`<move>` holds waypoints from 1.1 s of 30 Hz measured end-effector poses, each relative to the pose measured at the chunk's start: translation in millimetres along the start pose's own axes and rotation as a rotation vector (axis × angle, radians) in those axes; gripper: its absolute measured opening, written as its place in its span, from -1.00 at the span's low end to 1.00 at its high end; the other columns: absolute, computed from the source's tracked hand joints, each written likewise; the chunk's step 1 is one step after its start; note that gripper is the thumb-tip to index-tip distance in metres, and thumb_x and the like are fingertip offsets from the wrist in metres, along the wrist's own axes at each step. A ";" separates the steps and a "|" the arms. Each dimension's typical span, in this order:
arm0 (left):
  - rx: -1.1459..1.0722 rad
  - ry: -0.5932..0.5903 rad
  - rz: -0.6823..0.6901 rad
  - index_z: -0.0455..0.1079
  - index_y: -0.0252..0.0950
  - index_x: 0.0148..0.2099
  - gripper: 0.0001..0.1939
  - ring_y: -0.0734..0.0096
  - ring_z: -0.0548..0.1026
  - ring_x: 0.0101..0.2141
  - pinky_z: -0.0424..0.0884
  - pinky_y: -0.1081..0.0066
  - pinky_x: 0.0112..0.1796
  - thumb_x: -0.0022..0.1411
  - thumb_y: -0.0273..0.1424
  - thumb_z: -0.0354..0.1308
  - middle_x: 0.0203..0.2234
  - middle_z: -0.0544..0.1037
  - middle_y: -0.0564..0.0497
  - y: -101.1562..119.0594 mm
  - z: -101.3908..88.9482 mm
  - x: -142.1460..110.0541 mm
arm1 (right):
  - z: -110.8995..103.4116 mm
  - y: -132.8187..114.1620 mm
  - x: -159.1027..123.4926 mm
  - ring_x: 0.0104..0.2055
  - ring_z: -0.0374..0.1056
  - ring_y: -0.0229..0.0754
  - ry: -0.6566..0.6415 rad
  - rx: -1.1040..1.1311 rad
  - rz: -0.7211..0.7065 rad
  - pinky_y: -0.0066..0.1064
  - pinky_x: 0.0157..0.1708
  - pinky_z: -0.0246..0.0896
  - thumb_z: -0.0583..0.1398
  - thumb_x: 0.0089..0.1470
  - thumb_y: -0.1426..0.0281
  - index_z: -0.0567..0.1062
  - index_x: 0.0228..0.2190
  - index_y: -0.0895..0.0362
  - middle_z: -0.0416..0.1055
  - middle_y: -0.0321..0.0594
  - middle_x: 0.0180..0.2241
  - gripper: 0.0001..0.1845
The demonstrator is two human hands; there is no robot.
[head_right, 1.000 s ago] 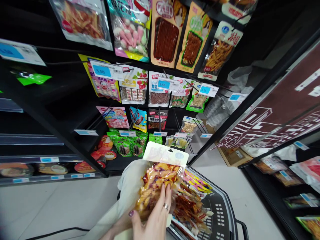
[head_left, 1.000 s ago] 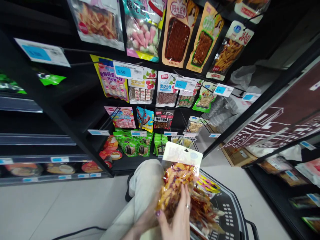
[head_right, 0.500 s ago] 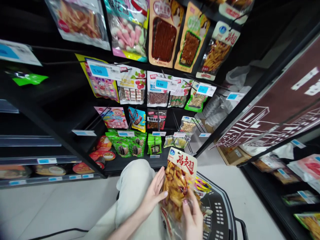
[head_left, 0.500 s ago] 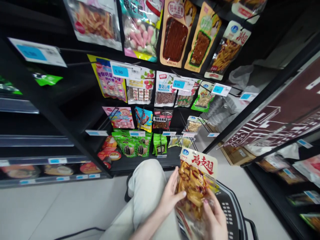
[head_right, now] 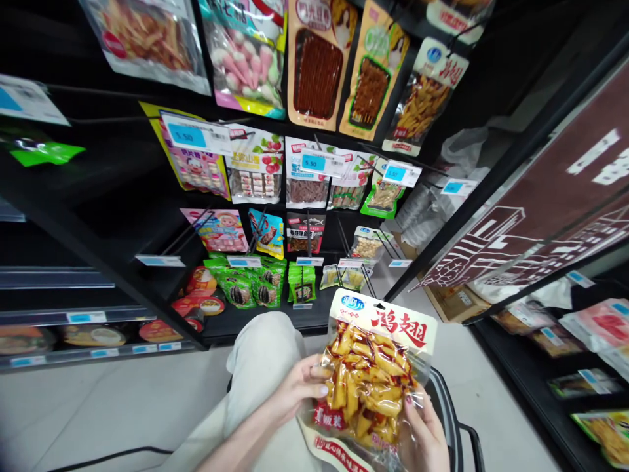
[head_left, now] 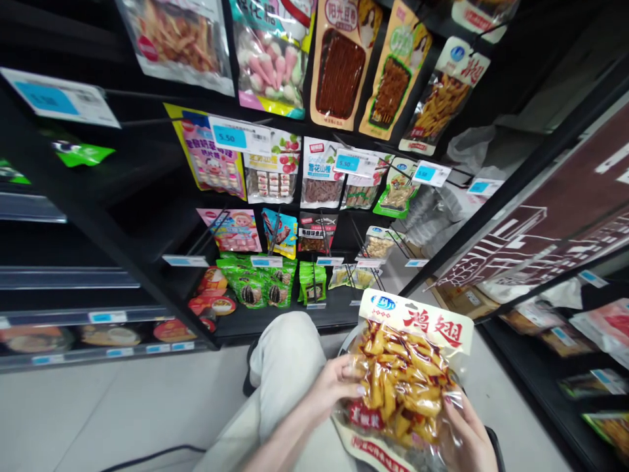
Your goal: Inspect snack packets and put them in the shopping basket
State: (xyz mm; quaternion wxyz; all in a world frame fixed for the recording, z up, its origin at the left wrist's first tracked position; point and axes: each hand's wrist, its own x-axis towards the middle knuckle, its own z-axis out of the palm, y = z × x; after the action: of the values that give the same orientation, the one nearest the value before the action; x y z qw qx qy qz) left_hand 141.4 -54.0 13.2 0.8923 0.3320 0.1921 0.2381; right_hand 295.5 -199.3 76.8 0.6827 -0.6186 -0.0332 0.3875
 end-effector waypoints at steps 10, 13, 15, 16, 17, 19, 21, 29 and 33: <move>-0.051 0.020 0.026 0.49 -0.37 -0.17 -0.49 0.41 0.46 -0.50 0.30 0.50 -0.48 -0.31 -0.53 0.38 -0.48 0.58 -0.03 -7.1 -7.6 0.2 | 2.9 1.8 2.7 -0.45 0.45 -0.02 0.043 -0.084 0.033 -0.35 -0.56 0.35 0.38 -0.35 0.21 0.39 -0.18 0.05 0.53 -0.19 -0.36 -0.39; -0.044 -0.005 0.036 0.50 -0.41 -0.18 -0.51 0.38 0.47 -0.48 0.31 0.49 -0.47 -0.30 -0.53 0.37 -0.48 0.59 -0.06 -7.3 -7.7 0.5 | 6.7 1.2 -0.5 -0.45 0.45 -0.05 0.033 -0.084 0.025 -0.40 -0.57 0.34 0.38 -0.33 0.22 0.41 -0.21 0.05 0.53 -0.21 -0.38 -0.44; -0.057 -0.009 0.031 0.51 -0.41 -0.20 -0.53 0.36 0.49 -0.47 0.34 0.48 -0.45 -0.30 -0.55 0.36 -0.49 0.59 -0.07 -6.7 -7.4 0.9 | 9.9 1.1 -3.0 -0.44 0.46 -0.07 0.014 -0.051 0.002 -0.41 -0.54 0.35 0.37 -0.31 0.23 0.40 -0.18 0.03 0.53 -0.22 -0.35 -0.43; -0.073 -0.004 0.024 0.51 -0.40 -0.22 -0.54 0.36 0.49 -0.47 0.34 0.48 -0.45 -0.31 -0.56 0.36 -0.50 0.59 -0.06 -6.3 -7.1 1.0 | 11.6 1.1 -4.1 -0.43 0.46 -0.08 0.000 -0.022 -0.013 -0.40 -0.52 0.36 0.37 -0.30 0.24 0.39 -0.14 0.01 0.52 -0.23 -0.32 -0.41; -0.093 0.002 0.016 0.52 -0.39 -0.24 -0.55 0.38 0.49 -0.48 0.34 0.49 -0.45 -0.32 -0.57 0.36 -0.51 0.59 -0.05 -5.9 -6.7 0.9 | 13.0 1.0 -4.9 -0.42 0.46 -0.09 -0.011 0.005 -0.029 -0.40 -0.50 0.36 0.37 -0.29 0.25 0.38 -0.11 -0.01 0.52 -0.24 -0.29 -0.38; -0.146 0.023 0.000 0.54 -0.37 -0.30 -0.58 0.44 0.48 -0.53 0.33 0.52 -0.49 -0.37 -0.59 0.37 -0.55 0.59 0.00 -5.1 -5.8 0.5 | 15.1 0.4 -6.0 -0.39 0.46 -0.09 -0.020 0.037 -0.049 -0.39 -0.45 0.37 0.36 -0.27 0.26 0.34 -0.05 -0.01 0.51 -0.21 -0.24 -0.33; -0.193 0.053 -0.021 0.54 -0.36 -0.36 -0.60 0.50 0.45 -0.58 0.30 0.55 -0.52 -0.43 -0.60 0.38 -0.59 0.57 0.04 -4.2 -5.0 -0.4 | 15.9 -0.7 -6.9 -0.36 0.46 -0.08 -0.029 0.040 -0.050 -0.37 -0.41 0.37 0.35 -0.25 0.26 0.30 0.00 0.00 0.49 -0.18 -0.20 -0.28; -0.216 -0.011 -0.037 0.52 -0.44 -0.31 -0.58 0.38 0.48 -0.54 0.30 0.44 -0.44 -0.39 -0.59 0.36 -0.55 0.58 -0.06 -6.3 -9.1 -1.4 | 21.0 -3.0 -15.4 -0.32 0.45 -0.06 -0.059 0.021 -0.061 -0.34 -0.35 0.35 0.33 -0.21 0.25 0.18 0.10 -0.05 0.49 -0.17 -0.18 -0.18; -0.205 -0.067 -0.037 0.52 -0.42 -0.30 -0.58 0.33 0.48 -0.50 0.31 0.38 -0.40 -0.37 -0.55 0.37 -0.53 0.58 -0.07 -10.9 -14.9 -0.5 | 23.1 -0.6 -15.0 -0.37 0.46 -0.04 -0.037 -0.008 -0.099 -0.29 -0.36 0.36 0.33 -0.24 0.22 0.23 0.08 -0.03 0.50 -0.14 -0.20 -0.20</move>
State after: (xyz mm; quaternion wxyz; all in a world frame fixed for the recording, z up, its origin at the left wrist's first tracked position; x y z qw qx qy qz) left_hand 136.8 -54.1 -4.7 0.9317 0.2432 0.1431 0.2288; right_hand 273.1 -188.9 89.1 0.6980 -0.6114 -0.0778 0.3647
